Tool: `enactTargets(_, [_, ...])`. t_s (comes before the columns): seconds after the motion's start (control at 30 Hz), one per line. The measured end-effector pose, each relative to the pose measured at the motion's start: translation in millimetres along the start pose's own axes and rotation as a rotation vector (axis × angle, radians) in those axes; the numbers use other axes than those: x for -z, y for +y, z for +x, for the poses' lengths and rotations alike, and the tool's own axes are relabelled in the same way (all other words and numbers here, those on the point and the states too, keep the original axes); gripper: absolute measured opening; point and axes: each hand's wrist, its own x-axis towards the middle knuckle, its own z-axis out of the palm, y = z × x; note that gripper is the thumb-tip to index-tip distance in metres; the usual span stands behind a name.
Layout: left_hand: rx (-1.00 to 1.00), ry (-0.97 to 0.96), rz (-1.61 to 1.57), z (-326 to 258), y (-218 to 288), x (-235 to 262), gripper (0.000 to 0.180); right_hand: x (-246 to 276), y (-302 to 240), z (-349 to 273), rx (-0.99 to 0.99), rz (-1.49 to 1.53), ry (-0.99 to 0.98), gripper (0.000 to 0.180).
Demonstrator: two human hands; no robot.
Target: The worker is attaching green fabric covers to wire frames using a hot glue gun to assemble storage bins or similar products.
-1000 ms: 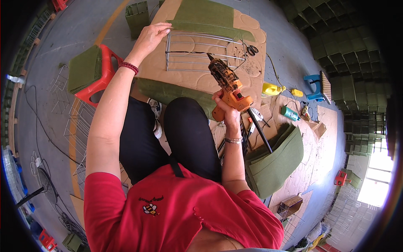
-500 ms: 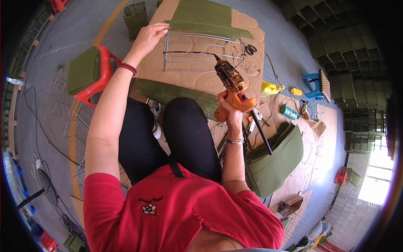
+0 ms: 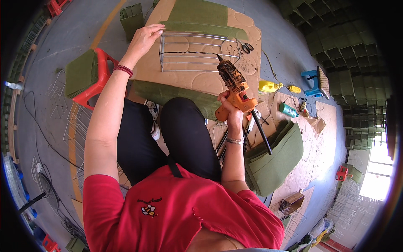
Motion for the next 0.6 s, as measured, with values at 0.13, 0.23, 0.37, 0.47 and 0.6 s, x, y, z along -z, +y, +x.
enactTargets(0.13, [0.007,0.000,0.002,-0.2,1.2,0.2,0.030,2.6,0.8,-0.4,-0.001,0.006,0.015,0.020])
enactTargets(0.23, [0.004,-0.007,0.015,0.2,1.3,0.5,0.030,4.1,1.6,-0.6,0.002,0.019,0.019,0.020])
enactTargets(0.37, [-0.015,-0.003,0.024,0.5,0.2,0.6,0.030,6.8,2.5,-0.4,0.001,0.016,0.022,0.020])
enactTargets(0.47, [-0.002,-0.007,0.028,0.3,-0.1,0.7,0.030,9.0,2.4,0.3,0.011,0.024,0.017,0.020])
enactTargets(0.6, [0.010,-0.011,0.004,0.1,1.3,1.0,0.030,11.1,0.0,0.6,0.012,0.009,0.042,0.022])
